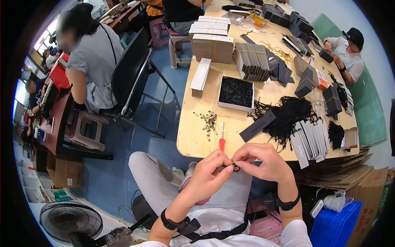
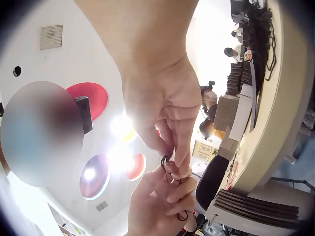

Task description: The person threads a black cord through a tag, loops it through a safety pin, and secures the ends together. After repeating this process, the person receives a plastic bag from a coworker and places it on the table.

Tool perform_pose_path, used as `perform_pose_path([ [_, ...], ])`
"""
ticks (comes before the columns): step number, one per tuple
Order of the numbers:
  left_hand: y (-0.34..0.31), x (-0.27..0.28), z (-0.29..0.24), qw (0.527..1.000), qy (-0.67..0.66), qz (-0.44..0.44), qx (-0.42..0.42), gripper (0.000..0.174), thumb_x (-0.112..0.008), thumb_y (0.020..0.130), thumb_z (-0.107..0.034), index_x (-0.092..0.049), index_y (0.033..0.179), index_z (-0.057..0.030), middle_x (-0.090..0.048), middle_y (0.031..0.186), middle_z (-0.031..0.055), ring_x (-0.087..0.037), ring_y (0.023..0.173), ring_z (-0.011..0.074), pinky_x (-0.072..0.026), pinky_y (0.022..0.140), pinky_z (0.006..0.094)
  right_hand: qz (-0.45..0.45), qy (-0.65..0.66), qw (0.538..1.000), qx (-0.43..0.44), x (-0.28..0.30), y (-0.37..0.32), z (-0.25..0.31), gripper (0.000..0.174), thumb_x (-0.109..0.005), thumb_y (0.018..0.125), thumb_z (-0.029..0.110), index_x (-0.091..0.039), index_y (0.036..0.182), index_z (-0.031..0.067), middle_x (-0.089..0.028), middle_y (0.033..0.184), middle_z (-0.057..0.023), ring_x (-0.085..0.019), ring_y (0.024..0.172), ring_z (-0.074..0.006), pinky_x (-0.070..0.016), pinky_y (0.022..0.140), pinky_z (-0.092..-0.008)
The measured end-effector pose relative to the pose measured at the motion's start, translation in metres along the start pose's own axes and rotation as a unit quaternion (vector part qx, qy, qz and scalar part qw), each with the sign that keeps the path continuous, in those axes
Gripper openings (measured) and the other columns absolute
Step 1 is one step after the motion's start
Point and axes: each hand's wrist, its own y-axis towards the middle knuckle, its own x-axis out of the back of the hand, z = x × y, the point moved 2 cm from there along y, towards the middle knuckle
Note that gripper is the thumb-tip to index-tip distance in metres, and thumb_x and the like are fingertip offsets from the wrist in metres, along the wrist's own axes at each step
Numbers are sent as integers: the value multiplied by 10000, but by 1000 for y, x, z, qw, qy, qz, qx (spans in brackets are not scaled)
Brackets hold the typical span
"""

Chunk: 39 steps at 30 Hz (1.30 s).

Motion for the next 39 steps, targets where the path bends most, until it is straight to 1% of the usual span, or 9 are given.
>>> perform_pose_path([
  [9,-2,2,-1,999,-37,9,12,62,-571,849,-39,-598,860,16,-529,868,31,-425,664,49,-318,561,185,2,9,1000,-21,-1,0,-4,122,-609,808,-28,-585,927,-35,-645,867,-100,-665,794,-175,-540,725,-275],
  [18,-4,6,4,991,-123,53,29,97,-554,881,-75,-599,869,10,-506,872,18,-409,687,51,-313,597,195,2,153,988,-23,-3,-5,-16,137,-618,824,-22,-608,960,-38,-653,900,-104,-660,821,-166,-541,779,-286],
  [20,-4,7,7,988,-137,60,22,96,-549,887,-74,-597,868,8,-484,855,5,-388,669,42,-302,582,192,-24,103,994,2,-4,-5,-9,165,-635,806,-24,-630,971,-26,-664,906,-111,-663,810,-173,-539,754,-275],
  [25,-7,8,11,975,-203,83,41,106,-541,895,-82,-592,878,10,-532,909,45,-505,840,112,-399,750,239,-28,-50,993,104,-5,-4,1,163,-677,748,-19,-672,908,10,-677,863,-85,-657,731,-186,-517,629,-278],
  [28,-9,7,16,981,-166,100,33,129,-556,913,-119,-596,870,-4,-540,884,35,-504,836,111,-405,752,246,-57,-83,991,86,-8,-5,-1,124,-704,711,-45,-674,826,-12,-670,780,-100,-648,669,-158,-511,572,-255],
  [30,-9,5,21,983,-157,93,11,139,-536,928,-122,-604,876,-12,-527,869,35,-493,849,120,-392,771,249,-58,-50,996,47,-10,-6,0,116,-693,721,-40,-663,829,-12,-664,785,-96,-650,677,-159,-520,595,-254],
  [31,-10,1,27,982,-172,75,1,130,-552,918,-129,-589,858,-19,-535,864,7,-476,790,58,-379,690,204,-56,-28,998,21,-11,-7,-1,117,-687,733,-30,-658,844,-10,-662,799,-93,-653,694,-163,-527,616,-258],
  [36,-15,6,4,982,-166,5,94,173,-587,912,-150,-634,938,15,-601,846,-16,-475,699,6,-373,598,164,-94,-22,993,66,-13,-6,-8,107,-666,735,-55,-632,833,-34,-655,807,-117,-661,689,-170,-536,613,-256],
  [39,-16,8,8,987,-128,-79,62,210,-598,910,-166,-645,980,26,-616,812,-16,-489,676,5,-393,591,161,-139,-42,986,80,-13,-2,-8,68,-640,743,-67,-614,801,-43,-638,775,-119,-663,672,-167,-533,606,-255],
])
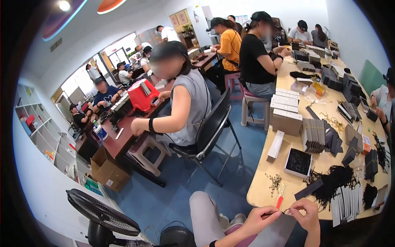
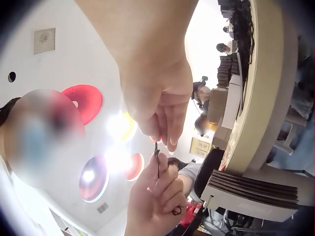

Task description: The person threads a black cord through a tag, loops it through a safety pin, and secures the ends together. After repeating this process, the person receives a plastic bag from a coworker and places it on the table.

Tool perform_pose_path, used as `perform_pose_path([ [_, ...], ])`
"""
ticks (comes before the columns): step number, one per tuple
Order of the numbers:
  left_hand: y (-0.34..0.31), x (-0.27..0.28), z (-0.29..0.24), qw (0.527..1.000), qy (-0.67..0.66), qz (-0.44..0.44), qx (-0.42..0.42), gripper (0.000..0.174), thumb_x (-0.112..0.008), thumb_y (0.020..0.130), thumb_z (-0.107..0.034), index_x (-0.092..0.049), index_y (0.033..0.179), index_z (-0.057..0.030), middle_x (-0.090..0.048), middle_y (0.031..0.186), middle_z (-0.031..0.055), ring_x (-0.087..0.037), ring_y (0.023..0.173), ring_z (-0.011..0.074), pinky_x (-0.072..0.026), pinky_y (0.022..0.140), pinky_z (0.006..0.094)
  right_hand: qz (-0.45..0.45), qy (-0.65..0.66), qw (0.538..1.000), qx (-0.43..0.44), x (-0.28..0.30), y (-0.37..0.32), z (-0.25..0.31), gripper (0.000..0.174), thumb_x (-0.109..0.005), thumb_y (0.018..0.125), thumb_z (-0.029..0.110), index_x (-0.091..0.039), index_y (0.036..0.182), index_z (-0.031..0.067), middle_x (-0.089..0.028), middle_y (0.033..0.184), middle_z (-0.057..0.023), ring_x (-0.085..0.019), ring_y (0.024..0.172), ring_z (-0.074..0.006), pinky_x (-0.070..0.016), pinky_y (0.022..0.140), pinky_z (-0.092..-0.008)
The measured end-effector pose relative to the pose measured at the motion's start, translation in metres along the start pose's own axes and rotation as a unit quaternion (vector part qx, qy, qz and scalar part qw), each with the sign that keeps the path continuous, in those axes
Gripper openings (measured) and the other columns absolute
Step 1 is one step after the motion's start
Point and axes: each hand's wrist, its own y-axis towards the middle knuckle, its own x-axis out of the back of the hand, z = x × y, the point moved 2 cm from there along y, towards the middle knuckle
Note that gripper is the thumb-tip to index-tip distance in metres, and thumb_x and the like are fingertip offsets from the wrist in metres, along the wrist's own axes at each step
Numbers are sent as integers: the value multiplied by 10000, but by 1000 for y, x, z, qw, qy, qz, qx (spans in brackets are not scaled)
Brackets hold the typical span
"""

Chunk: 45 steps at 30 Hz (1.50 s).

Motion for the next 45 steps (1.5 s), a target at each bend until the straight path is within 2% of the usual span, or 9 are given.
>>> perform_pose_path([
  [3,0,8,5,999,-2,-19,30,220,-602,910,-173,-649,998,23,-636,862,2,-533,747,16,-437,664,167,-85,24,994,-60,1,-3,-14,41,-600,765,-71,-573,764,-40,-593,746,-101,-650,637,-167,-530,571,-248],
  [6,-1,11,-2,995,-74,-12,66,209,-596,914,-173,-658,999,8,-640,878,-2,-536,776,13,-434,693,161,-73,-7,996,-45,-3,-4,-15,41,-597,762,-68,-577,771,-34,-594,732,-93,-649,637,-156,-517,545,-247],
  [10,6,9,23,980,-195,-23,40,182,-569,929,-167,-652,1013,-29,-613,851,-33,-507,762,0,-398,674,146,-14,-103,992,69,-11,5,18,47,-626,812,2,-590,841,-3,-611,767,-113,-595,626,-199,-457,543,-280],
  [11,-4,-6,-11,987,-135,-65,61,173,-604,896,-132,-641,991,8,-653,800,63,-644,716,147,-522,615,262,8,-99,992,73,-13,-4,17,74,-653,785,-10,-598,835,-15,-604,805,-126,-594,663,-222,-456,552,-284],
  [14,-6,-6,-12,973,160,-84,-141,157,-691,801,-106,-692,914,2,-659,720,78,-635,640,132,-480,549,248,14,-80,992,96,-15,-3,27,85,-654,785,-8,-588,837,-20,-599,815,-136,-589,670,-244,-461,564,-288],
  [20,-5,0,8,974,154,-64,-152,150,-736,738,-139,-700,839,-34,-627,676,60,-552,551,129,-404,503,264,13,-77,992,99,-14,-2,25,70,-635,807,-16,-588,859,-19,-595,851,-123,-592,684,-213,-473,577,-273],
  [32,-30,5,1,984,82,-72,-138,106,-630,822,-99,-640,876,-9,-608,688,27,-512,605,68,-402,529,236,41,126,985,-111,-41,-13,27,66,-624,864,37,-601,880,-23,-609,804,-53,-600,663,-99,-480,565,-219],
  [34,-37,9,-4,993,67,-49,-80,108,-609,831,-99,-626,881,-6,-609,695,34,-526,621,77,-418,546,240,41,192,967,-166,-49,-13,31,58,-620,869,47,-613,890,-6,-616,757,-36,-592,626,-82,-470,548,-204],
  [45,-56,20,-6,997,32,-12,-66,161,-545,905,-161,-595,941,-13,-611,788,17,-541,674,85,-445,596,240,29,208,962,-172,-71,-21,36,52,-624,868,65,-613,883,16,-610,717,-11,-552,593,-60,-436,531,-188],
])
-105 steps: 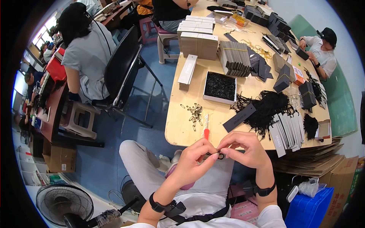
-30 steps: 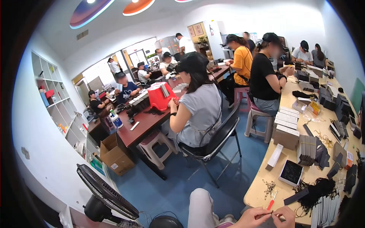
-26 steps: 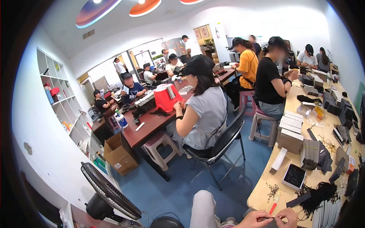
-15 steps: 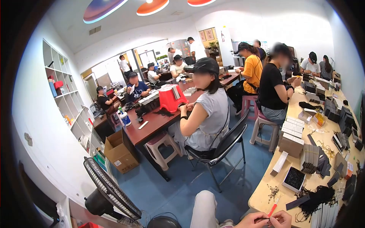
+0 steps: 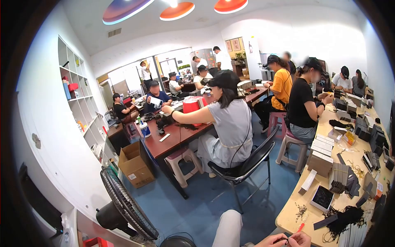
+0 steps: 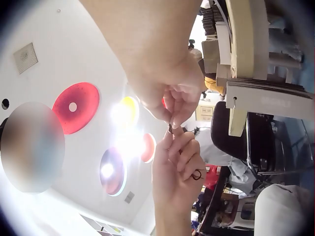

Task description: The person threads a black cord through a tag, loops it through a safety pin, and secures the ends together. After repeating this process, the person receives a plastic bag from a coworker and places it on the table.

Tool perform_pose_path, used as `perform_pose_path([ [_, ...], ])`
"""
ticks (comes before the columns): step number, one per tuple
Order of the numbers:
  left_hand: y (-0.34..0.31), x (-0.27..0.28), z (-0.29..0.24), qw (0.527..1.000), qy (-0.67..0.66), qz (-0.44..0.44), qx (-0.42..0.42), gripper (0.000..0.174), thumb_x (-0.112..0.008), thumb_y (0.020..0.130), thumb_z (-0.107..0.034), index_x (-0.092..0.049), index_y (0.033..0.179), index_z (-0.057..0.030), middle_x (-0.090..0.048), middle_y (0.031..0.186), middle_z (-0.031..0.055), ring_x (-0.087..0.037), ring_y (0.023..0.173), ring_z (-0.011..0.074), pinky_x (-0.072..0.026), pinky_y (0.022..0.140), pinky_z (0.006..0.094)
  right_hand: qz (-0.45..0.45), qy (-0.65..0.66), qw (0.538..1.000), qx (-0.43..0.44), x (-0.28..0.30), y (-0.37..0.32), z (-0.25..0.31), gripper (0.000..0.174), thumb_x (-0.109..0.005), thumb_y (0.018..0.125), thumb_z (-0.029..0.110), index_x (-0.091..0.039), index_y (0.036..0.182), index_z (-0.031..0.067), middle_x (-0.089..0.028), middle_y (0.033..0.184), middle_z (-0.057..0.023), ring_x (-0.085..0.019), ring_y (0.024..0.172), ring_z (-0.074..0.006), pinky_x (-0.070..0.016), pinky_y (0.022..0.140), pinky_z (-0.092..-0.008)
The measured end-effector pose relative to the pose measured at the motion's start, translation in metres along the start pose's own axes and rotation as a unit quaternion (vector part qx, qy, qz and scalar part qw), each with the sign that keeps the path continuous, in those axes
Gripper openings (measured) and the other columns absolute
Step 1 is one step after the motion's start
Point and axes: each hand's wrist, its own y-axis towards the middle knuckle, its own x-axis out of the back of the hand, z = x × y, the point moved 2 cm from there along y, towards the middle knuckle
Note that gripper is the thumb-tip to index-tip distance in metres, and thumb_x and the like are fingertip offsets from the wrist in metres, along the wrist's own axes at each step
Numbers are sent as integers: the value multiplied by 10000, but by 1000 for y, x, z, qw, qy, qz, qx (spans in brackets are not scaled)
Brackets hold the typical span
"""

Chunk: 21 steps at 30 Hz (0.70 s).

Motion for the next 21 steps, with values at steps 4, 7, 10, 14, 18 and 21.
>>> perform_pose_path([
  [4,-2,7,17,993,-71,42,90,163,-527,929,-170,-586,958,-21,-609,824,15,-544,726,81,-451,630,227,-21,-29,999,22,-6,-3,1,38,-614,870,51,-608,892,21,-611,728,-11,-552,602,-60,-428,537,-186],
  [7,-2,4,7,989,-127,48,55,156,-521,934,-157,-584,968,-18,-609,842,22,-550,757,83,-454,661,225,-13,-53,997,52,-8,-3,6,38,-609,868,37,-604,899,17,-612,736,-16,-556,612,-64,-428,546,-188],
  [10,-2,4,6,990,-121,54,44,150,-521,934,-139,-587,970,-9,-613,848,24,-553,768,84,-455,680,225,-5,-56,997,57,-5,-2,-1,41,-610,861,25,-606,900,14,-610,733,-17,-558,615,-66,-429,550,-190],
  [14,-2,5,1,989,-121,66,50,150,-545,925,-136,-593,965,0,-617,865,25,-553,783,81,-457,695,226,4,-72,994,83,-2,-3,1,47,-611,857,17,-610,903,8,-606,729,-17,-556,615,-66,-429,551,-190],
  [18,0,8,18,989,-122,53,66,141,-585,907,-140,-607,946,-6,-618,840,7,-549,763,64,-456,672,212,5,-60,996,70,-2,-3,1,54,-615,852,10,-616,905,9,-603,722,-12,-553,614,-66,-428,554,-189],
  [21,2,7,15,989,-120,41,70,135,-592,904,-142,-610,939,-13,-613,812,-7,-541,730,55,-448,643,201,-7,-16,999,33,-3,-2,-1,48,-618,851,13,-617,899,14,-601,718,-7,-548,610,-66,-427,556,-187],
])
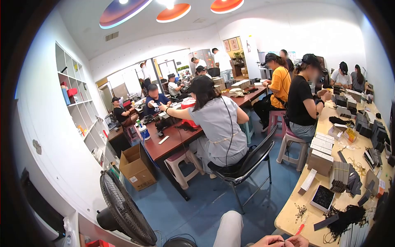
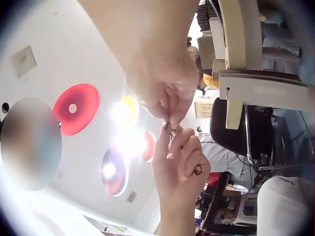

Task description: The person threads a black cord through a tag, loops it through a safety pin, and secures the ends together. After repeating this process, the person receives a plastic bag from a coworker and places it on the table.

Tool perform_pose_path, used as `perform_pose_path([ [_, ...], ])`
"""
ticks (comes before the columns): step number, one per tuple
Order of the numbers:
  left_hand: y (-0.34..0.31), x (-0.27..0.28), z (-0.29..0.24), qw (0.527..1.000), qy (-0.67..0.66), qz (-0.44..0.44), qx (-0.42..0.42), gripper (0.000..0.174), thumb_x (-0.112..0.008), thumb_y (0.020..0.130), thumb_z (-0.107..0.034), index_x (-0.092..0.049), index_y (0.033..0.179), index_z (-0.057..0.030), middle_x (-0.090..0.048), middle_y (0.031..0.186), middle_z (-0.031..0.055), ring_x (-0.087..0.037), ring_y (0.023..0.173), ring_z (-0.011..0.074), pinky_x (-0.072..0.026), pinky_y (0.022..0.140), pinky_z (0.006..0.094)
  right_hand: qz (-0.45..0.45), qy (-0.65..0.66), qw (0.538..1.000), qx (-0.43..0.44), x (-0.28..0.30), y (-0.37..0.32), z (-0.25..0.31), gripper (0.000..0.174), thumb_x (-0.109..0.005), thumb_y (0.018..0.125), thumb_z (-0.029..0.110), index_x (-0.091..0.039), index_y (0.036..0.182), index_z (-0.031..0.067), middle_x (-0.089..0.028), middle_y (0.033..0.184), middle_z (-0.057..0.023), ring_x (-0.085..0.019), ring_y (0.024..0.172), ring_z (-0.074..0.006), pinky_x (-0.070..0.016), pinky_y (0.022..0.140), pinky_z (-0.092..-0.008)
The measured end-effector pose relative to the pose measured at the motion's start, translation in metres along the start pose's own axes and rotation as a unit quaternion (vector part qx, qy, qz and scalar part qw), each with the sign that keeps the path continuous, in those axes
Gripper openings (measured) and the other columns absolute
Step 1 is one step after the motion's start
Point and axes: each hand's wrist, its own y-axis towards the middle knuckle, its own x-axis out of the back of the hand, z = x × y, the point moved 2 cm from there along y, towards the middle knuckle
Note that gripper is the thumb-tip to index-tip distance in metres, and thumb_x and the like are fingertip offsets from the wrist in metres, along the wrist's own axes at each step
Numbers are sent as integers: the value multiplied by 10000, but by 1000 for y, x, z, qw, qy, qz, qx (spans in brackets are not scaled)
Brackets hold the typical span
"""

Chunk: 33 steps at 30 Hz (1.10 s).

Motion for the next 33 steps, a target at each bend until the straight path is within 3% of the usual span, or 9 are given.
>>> perform_pose_path([
  [8,3,1,-2,1000,-4,-9,-15,139,-578,913,-155,-609,925,-19,-609,799,-13,-536,708,53,-442,628,200,-18,45,999,-14,-1,2,-11,42,-625,859,44,-613,886,14,-602,733,-20,-558,611,-78,-440,552,-202],
  [10,3,1,-5,1000,-20,-14,-15,135,-575,914,-156,-609,925,-26,-610,799,-10,-542,714,58,-446,635,206,-43,-126,988,83,-3,0,0,66,-613,874,67,-601,888,4,-603,747,-43,-577,623,-92,-459,547,-228],
  [13,3,8,7,999,-18,-26,39,129,-574,916,-156,-608,921,-33,-615,793,-2,-550,712,65,-452,639,214,-35,-206,966,154,-2,2,-1,85,-593,890,83,-590,909,0,-602,759,-54,-590,632,-104,-470,543,-248],
  [20,6,0,-19,997,-40,-55,-21,139,-563,925,-165,-599,921,-31,-621,795,8,-565,712,75,-467,655,220,-40,-143,988,47,-8,8,9,93,-578,885,71,-581,942,-2,-611,790,-106,-615,663,-190,-470,581,-280],
  [23,5,1,-25,997,-43,-63,-22,147,-559,928,-172,-600,928,-31,-625,811,2,-572,722,75,-472,668,225,-23,-270,949,163,-10,11,20,98,-568,872,35,-572,949,-25,-607,850,-171,-601,772,-316,-463,669,-353],
  [25,3,1,-35,996,-54,-67,16,149,-570,923,-195,-602,934,-50,-622,807,-12,-567,711,64,-470,635,222,-21,-294,928,228,-11,19,18,88,-572,865,27,-578,937,-24,-607,841,-161,-605,758,-296,-465,664,-343],
  [26,2,5,-29,990,-69,-91,80,135,-570,918,-198,-604,938,-69,-628,818,-9,-563,697,52,-458,584,212,-17,-318,903,288,-10,21,15,79,-576,859,20,-584,925,-23,-607,831,-150,-608,743,-276,-467,658,-334],
  [28,2,14,-19,991,-85,-65,79,154,-573,920,-186,-634,990,-64,-541,704,-81,-392,562,-4,-283,485,153,-29,-366,860,355,-8,30,-4,97,-645,728,-41,-603,806,-3,-593,698,-104,-630,614,-230,-480,517,-291],
  [33,5,13,-16,984,-136,-83,76,128,-556,915,-146,-601,958,-34,-480,677,-65,-335,539,10,-252,486,171,-32,-313,897,309,-6,31,5,131,-664,728,-17,-618,847,13,-625,750,-91,-618,626,-244,-492,538,-318],
])
